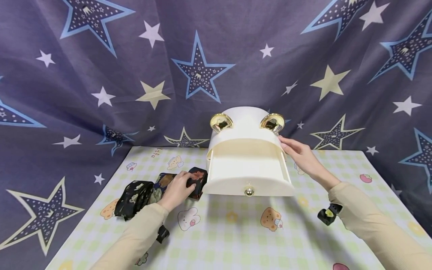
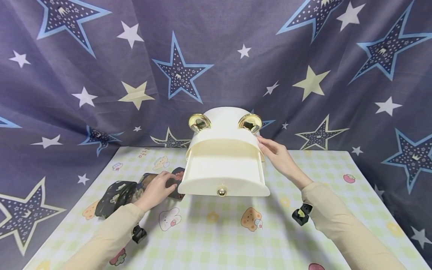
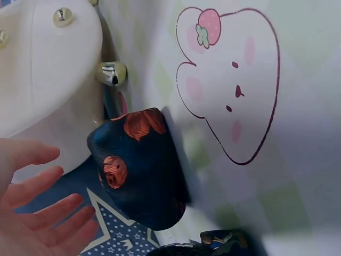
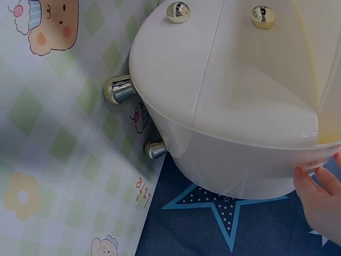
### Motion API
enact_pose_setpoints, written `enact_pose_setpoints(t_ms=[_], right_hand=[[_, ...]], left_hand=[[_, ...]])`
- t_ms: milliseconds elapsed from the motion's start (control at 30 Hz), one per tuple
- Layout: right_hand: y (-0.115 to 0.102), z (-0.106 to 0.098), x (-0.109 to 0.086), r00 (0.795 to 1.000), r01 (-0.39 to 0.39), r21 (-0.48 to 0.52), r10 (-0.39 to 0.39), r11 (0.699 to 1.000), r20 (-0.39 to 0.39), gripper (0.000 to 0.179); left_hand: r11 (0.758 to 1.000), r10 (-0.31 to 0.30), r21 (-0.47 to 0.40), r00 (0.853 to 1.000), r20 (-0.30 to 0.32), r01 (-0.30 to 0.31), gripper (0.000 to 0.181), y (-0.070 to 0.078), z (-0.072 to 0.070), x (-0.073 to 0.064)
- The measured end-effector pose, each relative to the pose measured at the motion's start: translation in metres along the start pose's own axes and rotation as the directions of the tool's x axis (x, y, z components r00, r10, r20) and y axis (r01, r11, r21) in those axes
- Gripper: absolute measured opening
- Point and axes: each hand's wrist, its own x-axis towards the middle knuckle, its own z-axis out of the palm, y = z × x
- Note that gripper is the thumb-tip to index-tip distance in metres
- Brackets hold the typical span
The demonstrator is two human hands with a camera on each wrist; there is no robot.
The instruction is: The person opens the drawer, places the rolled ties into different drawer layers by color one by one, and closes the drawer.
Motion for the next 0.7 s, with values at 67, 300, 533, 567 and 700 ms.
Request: enact_pose_setpoints(t_ms=[67,300,533,567,700], right_hand=[[0.000,0.000,0.000,1.000,-0.001,-0.001,0.001,1.000,0.001,0.046],[0.000,-0.001,0.000,1.000,-0.002,-0.003,0.002,1.000,0.006,0.046],[0.000,-0.001,0.000,1.000,0.000,0.000,0.000,1.000,0.008,0.046],[0.000,-0.001,0.000,1.000,0.000,-0.001,0.000,1.000,0.008,0.046],[0.001,-0.001,0.000,1.000,0.002,0.005,-0.002,1.000,0.009,0.045]], left_hand=[[1.000,-0.011,-0.002,1.000,0.005,0.011,0.031,-0.001,0.002,0.002],[0.998,-0.039,-0.053,0.999,0.016,0.039,0.031,-0.003,0.008,0.008],[0.994,-0.064,-0.087,0.997,0.043,0.068,0.033,-0.011,0.016,0.014],[0.993,-0.068,-0.090,0.997,0.048,0.072,0.034,-0.012,0.017,0.015],[0.993,-0.080,-0.081,0.995,0.053,0.084,0.036,-0.017,0.021,0.017]])
